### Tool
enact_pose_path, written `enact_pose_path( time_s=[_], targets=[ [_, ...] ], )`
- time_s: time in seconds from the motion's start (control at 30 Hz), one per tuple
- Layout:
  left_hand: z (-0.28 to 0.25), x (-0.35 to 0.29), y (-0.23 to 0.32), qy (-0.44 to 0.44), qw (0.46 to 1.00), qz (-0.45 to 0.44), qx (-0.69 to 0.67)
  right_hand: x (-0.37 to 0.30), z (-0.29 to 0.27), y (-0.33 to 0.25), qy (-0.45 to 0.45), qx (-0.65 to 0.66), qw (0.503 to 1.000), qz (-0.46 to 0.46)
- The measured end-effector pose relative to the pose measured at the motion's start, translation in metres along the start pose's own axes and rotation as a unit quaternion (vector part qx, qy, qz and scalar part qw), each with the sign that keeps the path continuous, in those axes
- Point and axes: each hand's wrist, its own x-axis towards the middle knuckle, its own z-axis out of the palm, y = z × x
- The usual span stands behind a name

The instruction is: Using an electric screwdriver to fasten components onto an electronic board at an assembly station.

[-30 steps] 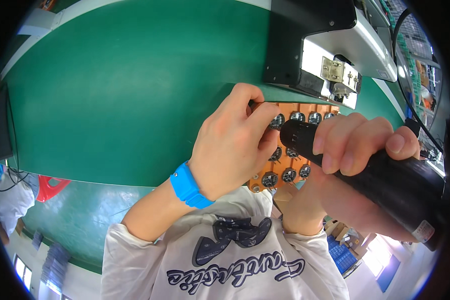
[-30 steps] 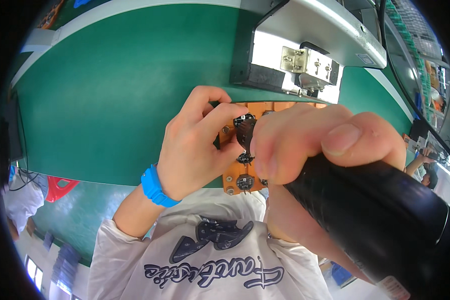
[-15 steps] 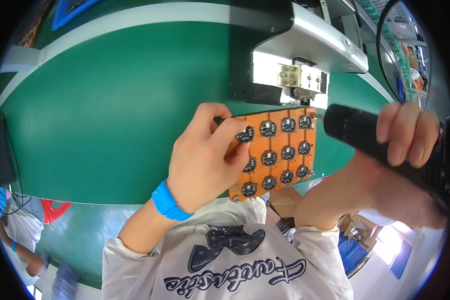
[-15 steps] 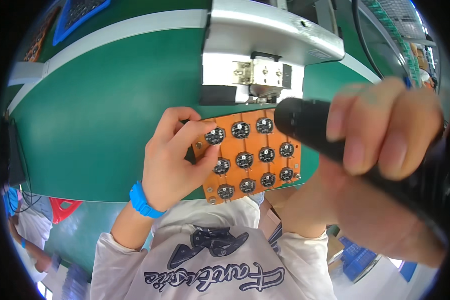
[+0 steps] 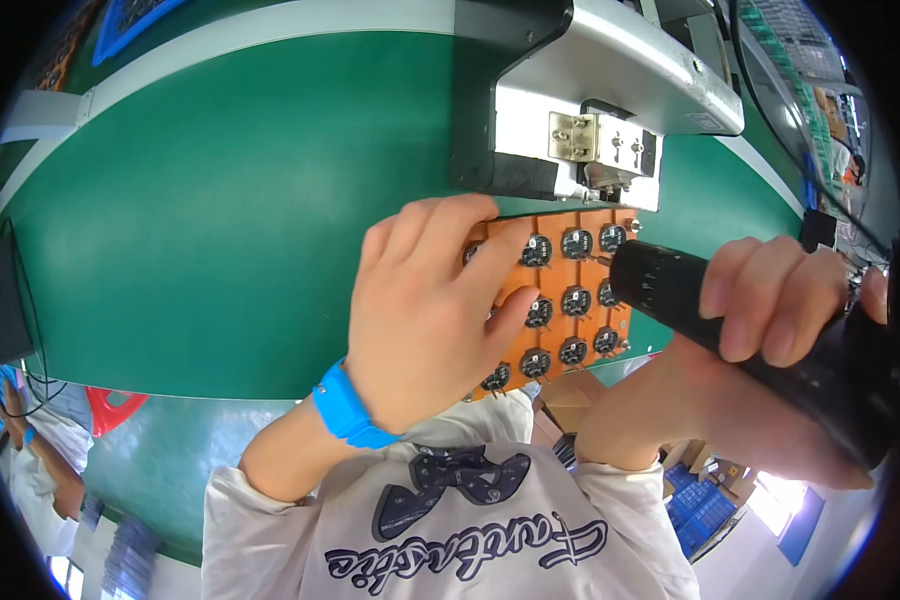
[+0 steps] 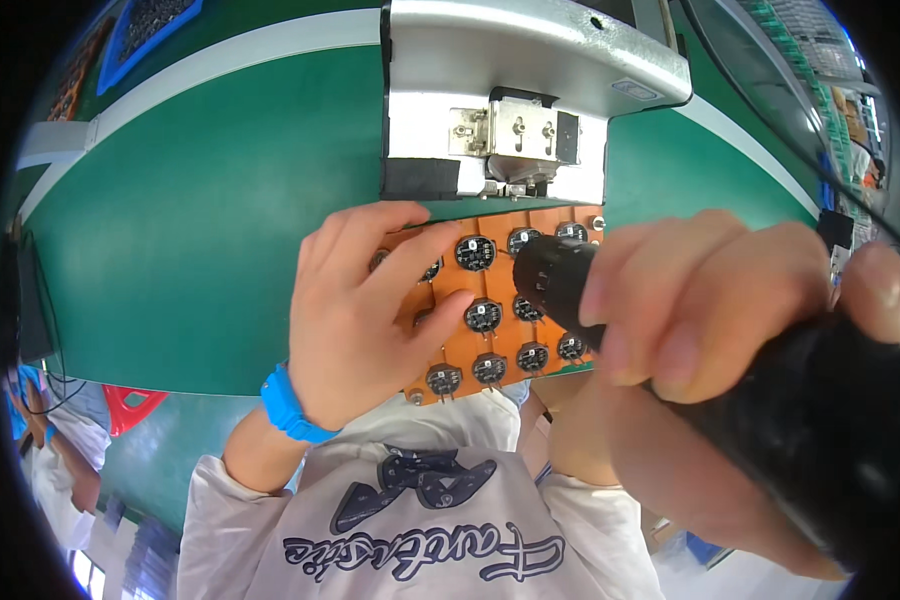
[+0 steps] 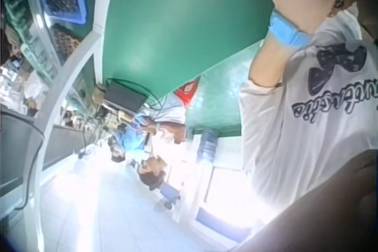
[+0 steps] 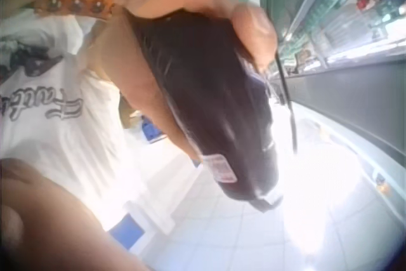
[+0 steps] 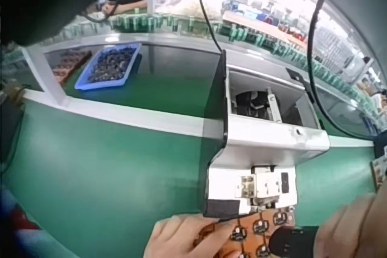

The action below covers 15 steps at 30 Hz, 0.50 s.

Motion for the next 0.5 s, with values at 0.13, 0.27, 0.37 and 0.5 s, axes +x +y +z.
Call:
enact_pose_path(
  time_s=[0.13,0.27,0.37,0.5],
  targets=[
    [0.017,0.003,0.003,0.017,1.000,-0.014,-0.010,-0.009,-0.014,-0.010,0.003,-0.004,1.000,0.003],
    [0.034,0.012,0.012,0.015,1.000,-0.027,0.002,0.015,-0.047,0.015,0.000,-0.006,1.000,0.001],
    [0.033,0.013,0.010,0.013,0.999,-0.036,0.002,-0.004,-0.026,0.006,-0.002,-0.003,1.000,0.001],
    [0.040,0.019,0.011,0.034,0.999,-0.018,0.004,-0.003,-0.025,0.005,0.001,-0.002,1.000,-0.001]
  ],
)
